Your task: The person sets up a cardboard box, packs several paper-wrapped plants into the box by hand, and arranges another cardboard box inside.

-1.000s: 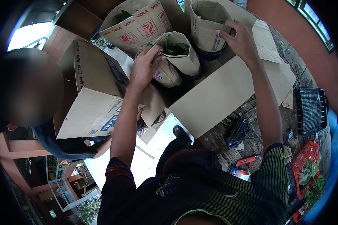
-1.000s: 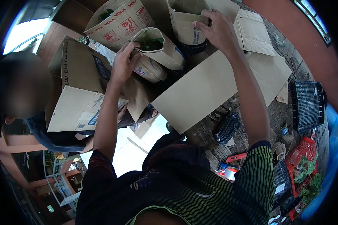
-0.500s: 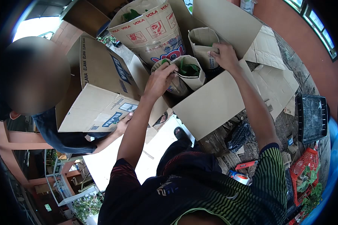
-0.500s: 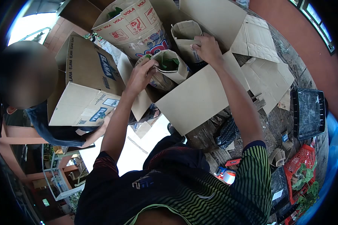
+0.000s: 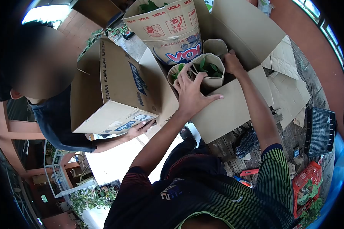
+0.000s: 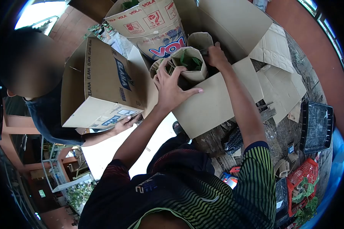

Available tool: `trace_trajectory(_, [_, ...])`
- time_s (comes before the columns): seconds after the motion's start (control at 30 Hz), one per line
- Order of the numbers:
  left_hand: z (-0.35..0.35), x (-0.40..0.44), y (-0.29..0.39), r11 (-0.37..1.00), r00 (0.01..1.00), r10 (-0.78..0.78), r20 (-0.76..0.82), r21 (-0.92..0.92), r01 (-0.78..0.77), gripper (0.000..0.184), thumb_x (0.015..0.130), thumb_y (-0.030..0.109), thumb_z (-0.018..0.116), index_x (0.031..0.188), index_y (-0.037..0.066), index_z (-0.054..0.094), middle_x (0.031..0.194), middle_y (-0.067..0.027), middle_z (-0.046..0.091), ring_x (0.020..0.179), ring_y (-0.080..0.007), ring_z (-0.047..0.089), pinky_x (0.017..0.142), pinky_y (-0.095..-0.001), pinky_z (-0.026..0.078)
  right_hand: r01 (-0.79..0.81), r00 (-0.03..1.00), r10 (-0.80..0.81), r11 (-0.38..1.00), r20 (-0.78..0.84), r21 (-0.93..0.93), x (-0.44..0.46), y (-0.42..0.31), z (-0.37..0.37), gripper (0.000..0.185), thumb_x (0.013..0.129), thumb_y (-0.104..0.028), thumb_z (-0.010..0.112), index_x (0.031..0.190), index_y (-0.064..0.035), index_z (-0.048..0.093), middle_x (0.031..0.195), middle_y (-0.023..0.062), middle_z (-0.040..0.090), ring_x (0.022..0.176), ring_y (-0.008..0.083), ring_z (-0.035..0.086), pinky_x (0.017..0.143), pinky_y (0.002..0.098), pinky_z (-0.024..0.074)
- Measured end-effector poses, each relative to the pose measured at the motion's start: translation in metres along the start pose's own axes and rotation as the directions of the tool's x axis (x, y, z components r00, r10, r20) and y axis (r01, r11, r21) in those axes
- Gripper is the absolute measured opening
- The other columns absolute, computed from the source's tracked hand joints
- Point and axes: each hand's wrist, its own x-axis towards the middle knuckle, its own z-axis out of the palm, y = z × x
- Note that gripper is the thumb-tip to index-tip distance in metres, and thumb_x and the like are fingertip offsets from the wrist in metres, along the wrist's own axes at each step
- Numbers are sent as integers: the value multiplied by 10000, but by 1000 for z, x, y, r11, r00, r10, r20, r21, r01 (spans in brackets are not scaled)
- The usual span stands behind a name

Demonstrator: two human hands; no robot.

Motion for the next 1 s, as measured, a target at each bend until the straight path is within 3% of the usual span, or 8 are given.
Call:
trace_trajectory(0.23, [23,30,-5,982,985,-83,-152,-182,55,647,572,449,862,931,47,504,1263,-232,379,1250,-422,338,974,-568,309,58,995,-56,998,76,-14,6,20,6,358,756,-148,688,1101,-82,620,1218,257,451,1048,437,568,948,471,467])
trace_trajectory(0.33, [14,28,-21,921,997,-15,-82,-388,-18,602,564,357,882,900,45,492,1257,-227,400,1260,-410,337,992,-553,325,63,996,-68,994,63,89,-18,12,-16,601,721,-90,690,1282,-146,482,1275,268,430,1167,441,492,999,472,424])
trace_trajectory(0.43, [-1,15,-27,961,1000,10,-4,-275,-10,649,555,328,894,1018,74,518,1323,-215,368,1285,-405,330,1040,-522,306,188,981,-186,982,-58,35,-63,-12,-57,887,669,-58,725,1420,-179,269,1368,264,389,1297,407,388,1055,441,373])
trace_trajectory(0.5, [-17,6,-24,1000,1000,4,-6,7,-4,814,567,330,878,1225,119,449,1415,-183,284,1323,-436,290,1050,-620,266,224,938,-315,868,142,443,-84,-29,-75,1072,613,-88,803,1466,-127,156,1445,220,293,1323,349,359,1074,407,340])
trace_trajectory(0.6, [-13,-9,-44,979,978,-202,54,0,202,1000,557,319,890,1367,174,321,1455,-175,231,1359,-421,254,1071,-625,241,314,916,-398,778,41,544,-91,-44,-56,1171,561,-152,871,1466,-71,131,1470,204,283,1349,306,327,1082,390,329])
trace_trajectory(0.73, [4,-16,-63,951,961,-258,97,-150,271,959,565,182,863,1361,160,329,1360,-130,351,1288,-345,378,1052,-588,294,236,967,-248,795,-57,559,-93,-67,-37,1047,581,-195,861,1414,-20,251,1360,204,452,1273,290,444,1062,377,359])
trace_trajectory(0.87, [2,-8,-66,943,962,-266,-57,-220,248,904,551,74,817,1327,107,354,1243,-127,452,1182,-319,488,978,-415,441,257,966,-232,789,-116,558,-87,-73,-27,941,589,-216,825,1365,-49,320,1281,205,528,1206,347,506,1025,400,396])
trace_trajectory(1.0, [2,1,-68,952,962,-220,-160,-252,176,848,545,48,812,1279,87,391,1190,-123,482,1144,-313,520,925,-422,490,254,955,-123,809,-270,530,-90,-75,-21,830,625,-199,794,1310,-29,358,1240,215,547,1181,354,521,1000,408,417])
